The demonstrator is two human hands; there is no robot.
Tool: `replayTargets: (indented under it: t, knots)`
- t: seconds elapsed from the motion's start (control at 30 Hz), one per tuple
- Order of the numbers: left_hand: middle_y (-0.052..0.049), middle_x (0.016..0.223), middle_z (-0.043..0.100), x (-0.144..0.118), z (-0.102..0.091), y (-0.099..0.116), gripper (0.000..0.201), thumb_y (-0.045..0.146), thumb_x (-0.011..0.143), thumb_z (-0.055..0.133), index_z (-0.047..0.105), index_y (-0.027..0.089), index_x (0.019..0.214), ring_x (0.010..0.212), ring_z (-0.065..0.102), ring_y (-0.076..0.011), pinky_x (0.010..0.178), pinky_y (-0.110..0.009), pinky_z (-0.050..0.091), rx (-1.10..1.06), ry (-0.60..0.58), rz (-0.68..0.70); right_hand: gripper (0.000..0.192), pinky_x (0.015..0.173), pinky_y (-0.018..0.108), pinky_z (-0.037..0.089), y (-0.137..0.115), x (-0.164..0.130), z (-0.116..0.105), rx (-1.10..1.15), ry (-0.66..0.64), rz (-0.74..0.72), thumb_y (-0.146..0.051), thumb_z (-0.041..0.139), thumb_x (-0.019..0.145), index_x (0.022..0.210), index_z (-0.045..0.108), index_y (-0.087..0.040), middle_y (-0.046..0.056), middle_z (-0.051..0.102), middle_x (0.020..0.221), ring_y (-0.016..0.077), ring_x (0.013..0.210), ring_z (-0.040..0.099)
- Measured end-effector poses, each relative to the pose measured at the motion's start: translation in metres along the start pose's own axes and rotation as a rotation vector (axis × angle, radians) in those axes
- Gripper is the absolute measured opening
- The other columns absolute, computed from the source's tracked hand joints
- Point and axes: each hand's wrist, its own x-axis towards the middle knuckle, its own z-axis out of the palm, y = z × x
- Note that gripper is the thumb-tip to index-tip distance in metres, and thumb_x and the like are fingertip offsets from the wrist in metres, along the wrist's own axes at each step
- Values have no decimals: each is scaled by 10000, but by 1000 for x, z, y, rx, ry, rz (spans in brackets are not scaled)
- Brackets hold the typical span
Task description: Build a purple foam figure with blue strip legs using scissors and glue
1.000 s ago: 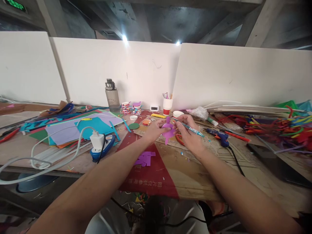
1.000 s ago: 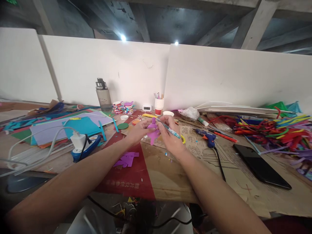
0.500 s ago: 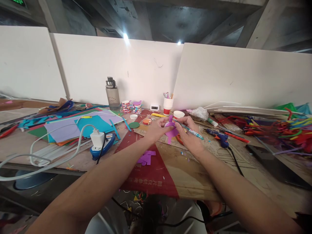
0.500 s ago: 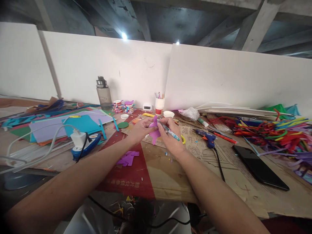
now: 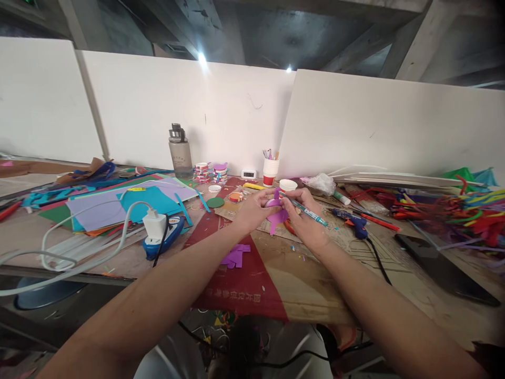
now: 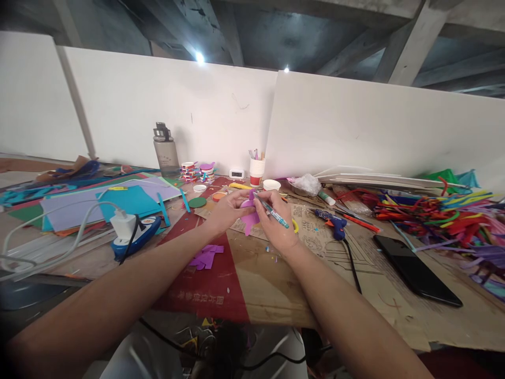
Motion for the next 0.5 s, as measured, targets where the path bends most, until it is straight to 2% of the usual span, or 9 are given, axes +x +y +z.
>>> replayTargets:
  t: [0.2,0.5]
  knots:
    - [-66,988,743,-1,1,-1,693,379,659,819,582,183,1280,867,689,-186,805,-300,506,24,-15,19,130,731,338,527,3,0,1,21,-6,-20,-353,559,905,942,570,-230,46,702,876,200,800,668]
    - [-61,964,745,-2,2,0,725,368,633,833,569,178,1281,858,684,-182,798,-299,499,12,-4,-7,153,741,341,514,-1,1,0,-25,-6,-27,-380,545,910,925,571,-230,47,696,860,204,799,656]
